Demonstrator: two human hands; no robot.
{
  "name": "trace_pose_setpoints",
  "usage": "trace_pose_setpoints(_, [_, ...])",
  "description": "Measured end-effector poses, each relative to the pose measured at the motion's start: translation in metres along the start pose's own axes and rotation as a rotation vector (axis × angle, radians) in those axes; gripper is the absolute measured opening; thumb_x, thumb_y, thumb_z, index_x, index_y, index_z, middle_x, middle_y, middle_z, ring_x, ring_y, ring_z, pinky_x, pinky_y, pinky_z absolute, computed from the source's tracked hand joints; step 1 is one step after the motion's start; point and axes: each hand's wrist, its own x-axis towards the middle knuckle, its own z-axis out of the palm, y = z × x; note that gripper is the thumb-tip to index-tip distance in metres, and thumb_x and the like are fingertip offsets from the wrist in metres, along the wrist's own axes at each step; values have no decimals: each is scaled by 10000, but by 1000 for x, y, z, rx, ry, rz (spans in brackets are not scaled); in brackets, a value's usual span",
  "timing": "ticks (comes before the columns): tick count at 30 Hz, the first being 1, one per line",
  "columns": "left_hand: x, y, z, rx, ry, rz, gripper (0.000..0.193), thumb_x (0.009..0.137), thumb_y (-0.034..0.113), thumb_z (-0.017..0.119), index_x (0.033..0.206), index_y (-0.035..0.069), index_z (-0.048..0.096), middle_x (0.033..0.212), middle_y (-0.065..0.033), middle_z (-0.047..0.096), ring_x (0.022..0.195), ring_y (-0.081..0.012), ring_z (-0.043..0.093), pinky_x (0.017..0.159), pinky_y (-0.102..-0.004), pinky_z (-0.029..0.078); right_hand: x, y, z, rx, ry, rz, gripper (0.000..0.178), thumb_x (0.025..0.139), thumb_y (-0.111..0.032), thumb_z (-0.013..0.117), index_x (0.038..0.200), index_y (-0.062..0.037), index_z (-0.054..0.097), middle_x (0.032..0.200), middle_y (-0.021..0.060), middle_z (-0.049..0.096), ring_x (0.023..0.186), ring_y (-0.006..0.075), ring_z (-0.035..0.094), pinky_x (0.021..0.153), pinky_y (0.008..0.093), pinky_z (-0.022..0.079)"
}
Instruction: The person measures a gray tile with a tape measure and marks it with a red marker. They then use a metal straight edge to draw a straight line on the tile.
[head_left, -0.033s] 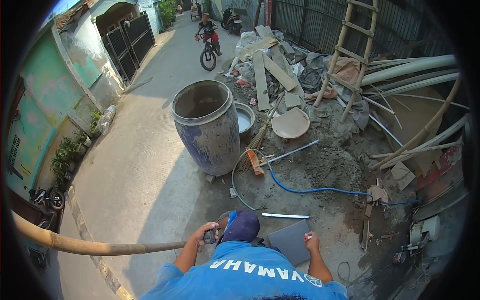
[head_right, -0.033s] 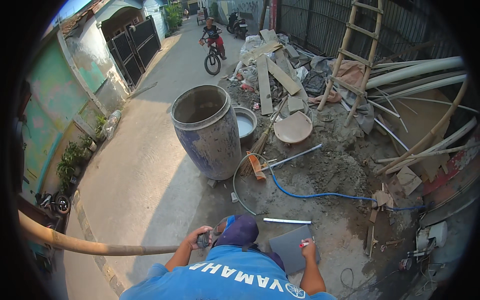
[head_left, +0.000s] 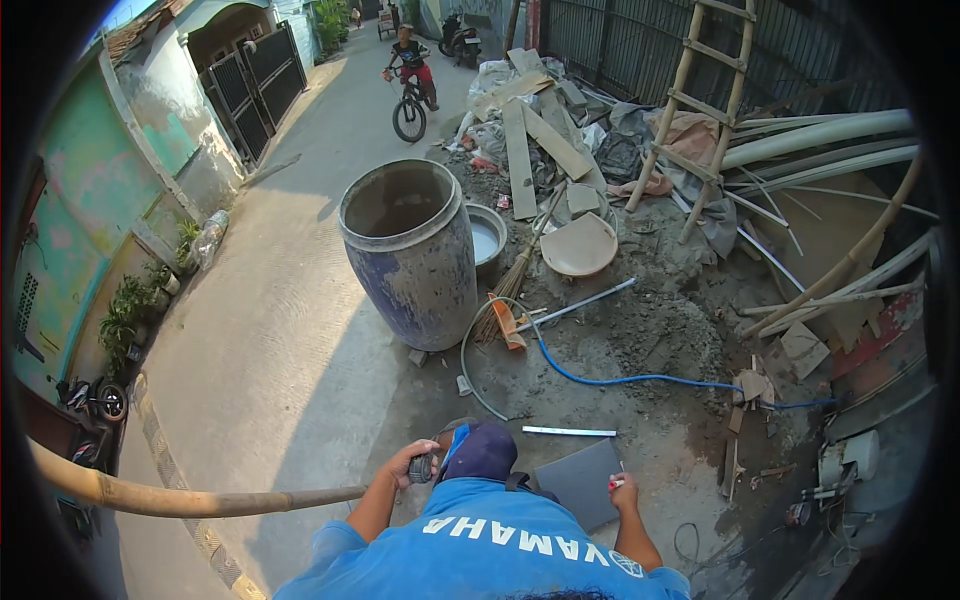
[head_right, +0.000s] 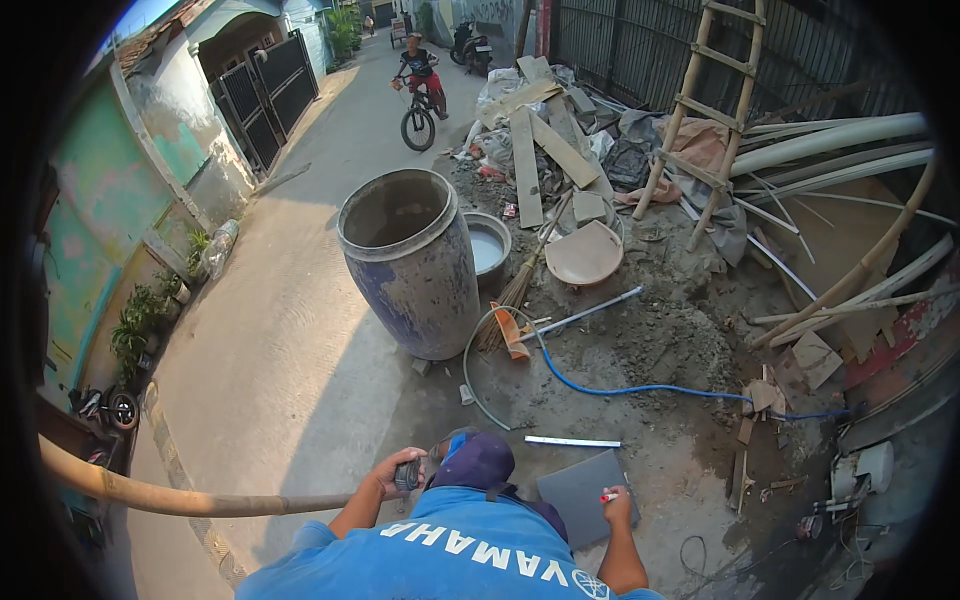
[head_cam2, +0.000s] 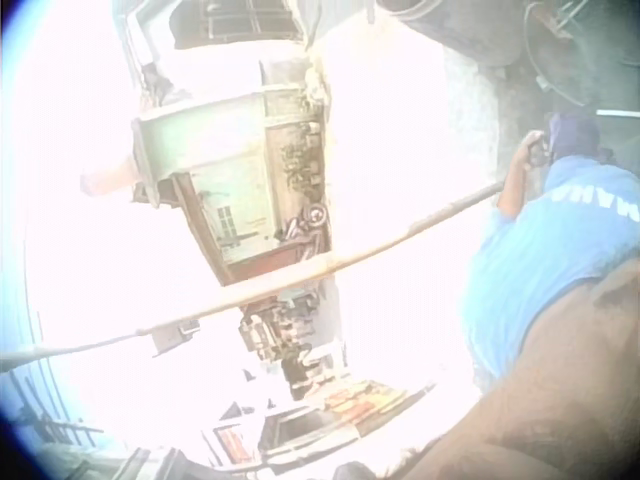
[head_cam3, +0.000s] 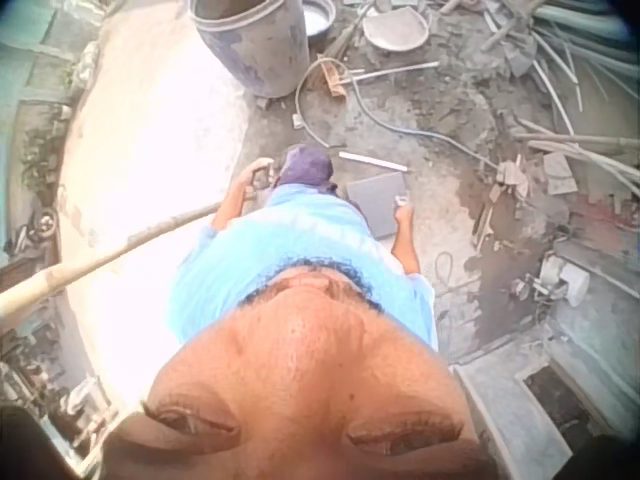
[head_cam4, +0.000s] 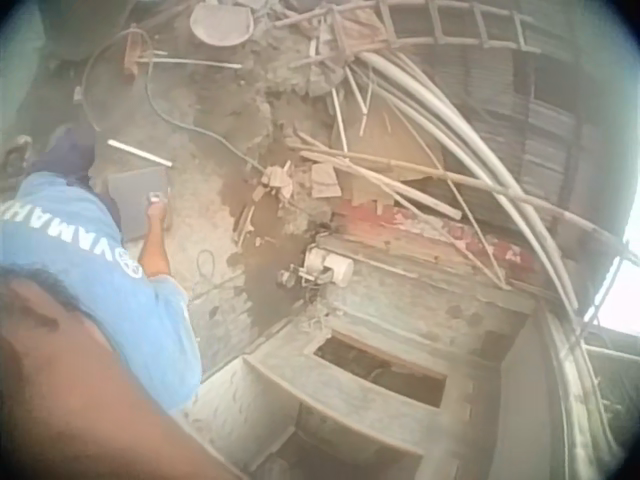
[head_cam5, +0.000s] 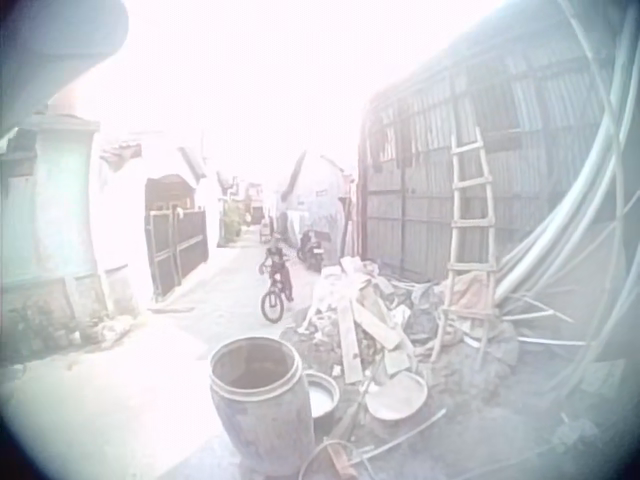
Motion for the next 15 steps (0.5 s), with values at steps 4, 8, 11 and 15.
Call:
trace_pose_setpoints(4, [55, 53, 8, 168, 13, -87, 264, 887, 286, 654, 1072, 114, 574, 810, -99, 650, 650, -219, 655, 604, -384, 562, -46, -9, 8, 392, 17, 266, 103, 912, -138, 646, 941, -95, 557, 722, 69, 627, 541, 162, 560, 437, 312, 433])
trace_pose_setpoints(8, [147, 127, 29, 437, -120, -169, 274, 869, 315, 683, 1006, 109, 564, 786, -86, 627, 648, -206, 637, 577, -356, 547, -97, 63, 39, 884, 341, 816, 175, 938, -204, 584, 1085, -124, 535, 782, 124, 604, 588, 198, 568, 506, 328, 459])
trace_pose_setpoints(11, [165, 172, 28, 515, -151, -158, 331, 859, 328, 703, 1013, 108, 509, 791, -85, 612, 660, -199, 632, 573, -336, 540, -130, 44, 88, 1023, 309, 998, 311, 968, -296, 565, 1201, -90, 552, 884, 161, 629, 681, 221, 623, 616, 349, 530])
trace_pose_setpoints(15, [186, 225, 18, 580, -111, -91, 403, 871, 357, 698, 1046, 121, 422, 798, -81, 587, 613, -188, 602, 549, -331, 528, -115, -50, 162, 744, 210, 639, 218, 964, -218, 573, 1123, -70, 556, 860, 116, 630, 668, 168, 620, 595, 313, 533])
